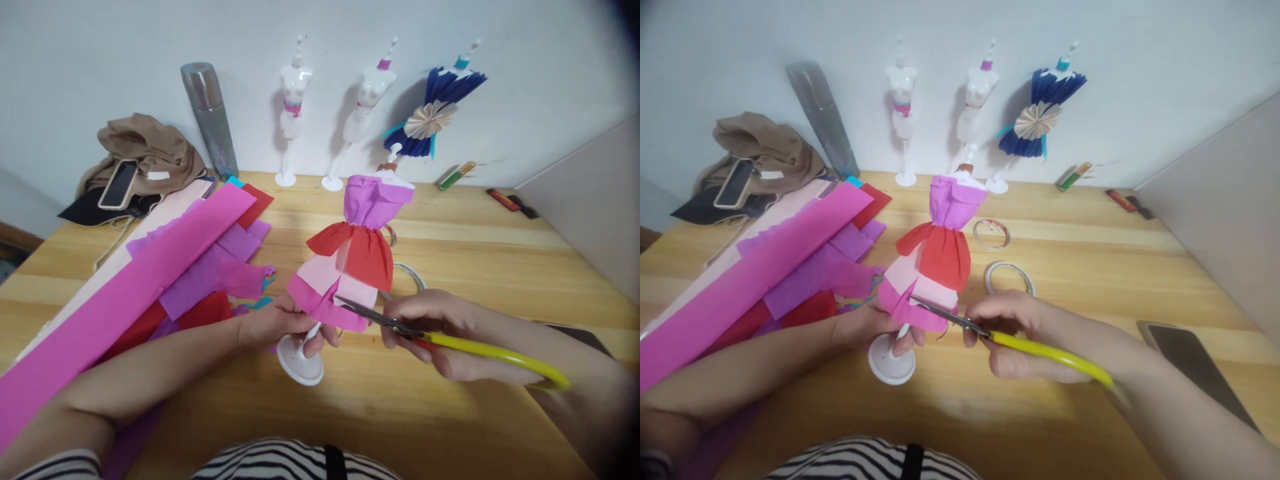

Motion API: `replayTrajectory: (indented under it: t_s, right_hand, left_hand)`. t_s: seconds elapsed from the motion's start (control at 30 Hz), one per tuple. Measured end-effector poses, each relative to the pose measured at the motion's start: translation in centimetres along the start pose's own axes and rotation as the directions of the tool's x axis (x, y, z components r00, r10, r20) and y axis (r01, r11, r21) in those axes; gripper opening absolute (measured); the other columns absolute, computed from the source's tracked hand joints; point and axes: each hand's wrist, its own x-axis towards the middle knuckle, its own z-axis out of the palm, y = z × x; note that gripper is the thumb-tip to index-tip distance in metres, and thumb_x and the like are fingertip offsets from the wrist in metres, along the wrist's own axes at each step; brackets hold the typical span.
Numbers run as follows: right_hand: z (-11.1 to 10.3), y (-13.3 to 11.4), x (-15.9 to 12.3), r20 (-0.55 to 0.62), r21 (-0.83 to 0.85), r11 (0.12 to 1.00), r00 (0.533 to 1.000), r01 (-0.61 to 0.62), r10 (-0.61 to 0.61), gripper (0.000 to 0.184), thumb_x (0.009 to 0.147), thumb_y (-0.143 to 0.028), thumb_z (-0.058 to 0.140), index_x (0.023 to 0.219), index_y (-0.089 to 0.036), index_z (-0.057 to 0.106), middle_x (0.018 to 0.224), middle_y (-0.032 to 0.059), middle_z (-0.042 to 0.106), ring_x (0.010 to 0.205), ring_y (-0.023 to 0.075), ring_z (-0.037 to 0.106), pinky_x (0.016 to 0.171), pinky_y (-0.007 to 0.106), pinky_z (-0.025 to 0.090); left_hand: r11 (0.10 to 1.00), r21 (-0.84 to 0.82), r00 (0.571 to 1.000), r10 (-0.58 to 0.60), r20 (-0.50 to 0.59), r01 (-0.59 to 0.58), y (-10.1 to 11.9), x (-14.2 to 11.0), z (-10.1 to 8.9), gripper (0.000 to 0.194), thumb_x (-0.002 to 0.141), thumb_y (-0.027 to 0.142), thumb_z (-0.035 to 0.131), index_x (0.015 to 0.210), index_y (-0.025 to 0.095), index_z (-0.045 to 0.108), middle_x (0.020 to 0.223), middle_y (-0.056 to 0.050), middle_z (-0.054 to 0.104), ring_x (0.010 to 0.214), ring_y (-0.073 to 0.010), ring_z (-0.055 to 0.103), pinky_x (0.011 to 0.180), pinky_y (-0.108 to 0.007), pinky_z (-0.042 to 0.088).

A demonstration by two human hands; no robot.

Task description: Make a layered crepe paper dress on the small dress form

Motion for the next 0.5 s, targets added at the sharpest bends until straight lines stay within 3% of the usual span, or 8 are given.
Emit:
replayTrajectory:
  t_s: [0.17,0.27,0.5]
  right_hand:
    - [0.09,0.1,0.01,-0.005,0.049,0.997,0.999,0.052,-0.052,0.04,0.078,-0.052,0.073,0.101,-0.02,0.064,0.074,-0.0018,0.051,0.06,0.011,0.041,0.052,0.025,0.034]
    - [-0.01,0.03,-0.15,-0.004,0.026,1.0,1.0,-0.01,0.01,0.033,0.081,-0.046,0.07,0.101,-0.02,0.064,0.08,0.0001,0.052,0.064,0.0121,0.044,0.056,0.026,0.036]
    - [0.21,0.47,-0.7,0.001,-0.018,1.0,1.0,-0.006,0.006,0.031,0.074,-0.017,0.07,0.104,-0.024,0.063,0.083,-0.0005,0.053,0.065,0.0114,0.047,0.055,0.024,0.039]
  left_hand:
    - [1.0,-0.01,1.0,0.008,0.0,-0.008,0.2,0.0,0.09,0.056,0.081,0.065,0.061,0.087,0.01,0.071,0.056,-0.001,0.054,0.048,-0.0085,0.045,0.047,-0.022,0.029]
    - [1.0,-0.025,1.0,-0.014,-0.013,0.014,0.34,-0.01,0.25,0.056,0.079,0.066,0.063,0.085,0.01,0.072,0.056,-0.001,0.054,0.048,-0.0083,0.044,0.046,-0.022,0.028]
    - [0.998,-0.058,1.0,-0.019,0.02,0.02,0.11,-0.04,0.01,0.053,0.079,0.063,0.065,0.077,0.011,0.071,0.055,-0.001,0.054,0.051,-0.0094,0.047,0.05,-0.023,0.031]
